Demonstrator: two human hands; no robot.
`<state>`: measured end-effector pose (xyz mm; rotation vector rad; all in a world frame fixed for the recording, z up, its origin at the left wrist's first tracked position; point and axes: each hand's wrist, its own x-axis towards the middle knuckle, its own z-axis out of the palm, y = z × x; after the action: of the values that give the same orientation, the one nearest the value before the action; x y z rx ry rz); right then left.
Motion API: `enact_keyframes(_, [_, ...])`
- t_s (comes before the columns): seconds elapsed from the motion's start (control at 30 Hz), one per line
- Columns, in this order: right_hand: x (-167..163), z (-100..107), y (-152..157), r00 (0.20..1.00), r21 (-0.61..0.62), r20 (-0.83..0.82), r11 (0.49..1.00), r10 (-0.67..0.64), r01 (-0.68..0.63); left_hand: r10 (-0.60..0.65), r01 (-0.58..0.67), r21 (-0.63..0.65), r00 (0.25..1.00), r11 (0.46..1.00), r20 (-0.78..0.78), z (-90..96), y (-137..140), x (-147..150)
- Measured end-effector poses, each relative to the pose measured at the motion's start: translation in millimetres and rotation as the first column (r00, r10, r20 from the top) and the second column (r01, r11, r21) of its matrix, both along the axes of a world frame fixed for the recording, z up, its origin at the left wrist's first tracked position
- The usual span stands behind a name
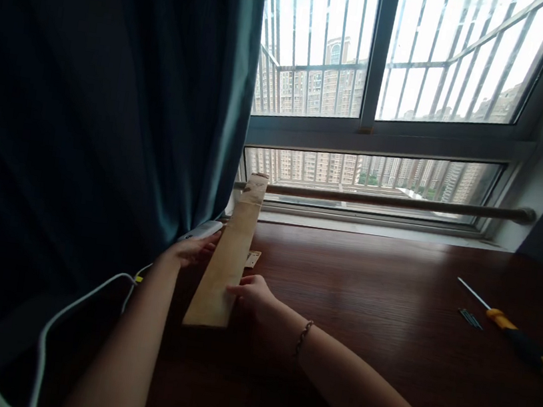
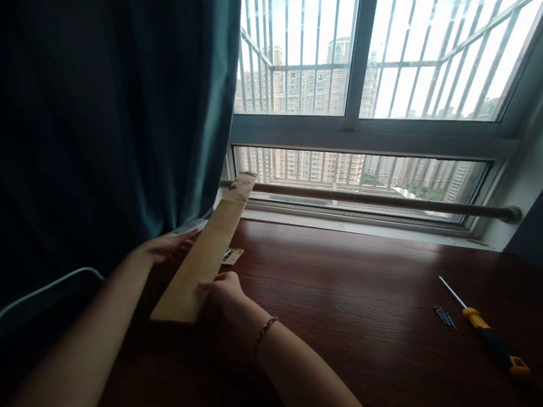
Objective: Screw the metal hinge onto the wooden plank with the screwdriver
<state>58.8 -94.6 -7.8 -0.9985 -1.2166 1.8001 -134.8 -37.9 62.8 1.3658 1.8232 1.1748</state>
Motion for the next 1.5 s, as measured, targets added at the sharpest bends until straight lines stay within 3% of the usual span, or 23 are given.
enact_keyframes(0.07, [12, 5, -4, 0.999, 0.032, 0.005, 0.999, -0.035, 0.034, -0.204, 0.228, -0.165, 0.967, 0.959, 0.154, 10.0, -8, 6])
enact_keyframes(0.13, [28, 12, -8, 0.999, 0.047, -0.014, 0.998, -0.042, 0.043, -0.336, 0.416, -0.254, 0.891, 0.873, 0.306, 16.9, -12, 15])
enact_keyframes(0.27, [69, 27, -18, 1.0, 0.127, -0.012, 0.992, -0.021, 0.023, -0.417, 0.535, -0.242, 0.814, 0.81, 0.404, 20.4, -10, 44])
enact_keyframes(0.4, [118, 28, -33, 0.997, 0.171, 0.053, 0.984, -0.059, 0.049, -0.466, 0.59, -0.249, 0.782, 0.768, 0.414, 11.1, -7, 87])
enact_keyframes(0.53, [172, 11, -58, 0.968, 0.282, 0.176, 0.951, -0.179, 0.125, -0.531, 0.649, -0.232, 0.74, 0.725, 0.413, -7.1, -20, 144])
enact_keyframes(0.63, [213, -2, -83, 0.951, 0.375, 0.216, 0.918, -0.221, 0.129, -0.516, 0.614, -0.222, 0.772, 0.758, 0.371, -20.4, -40, 187])
enact_keyframes(0.87, [278, -6, -119, 0.927, 0.334, 0.315, 0.938, -0.201, 0.09, -0.565, 0.654, -0.104, 0.713, 0.749, 0.415, -34.8, -70, 258])
enact_keyframes(1.13, [305, 1, -116, 0.913, 0.246, 0.35, 0.961, -0.209, 0.126, -0.545, 0.653, -0.091, 0.692, 0.752, 0.473, -46.8, -55, 299])
enact_keyframes(1.5, [320, 5, -107, 0.878, 0.01, 0.44, 0.978, -0.19, 0.207, -0.568, 0.708, -0.125, 0.647, 0.695, 0.508, -54.9, -50, 313])
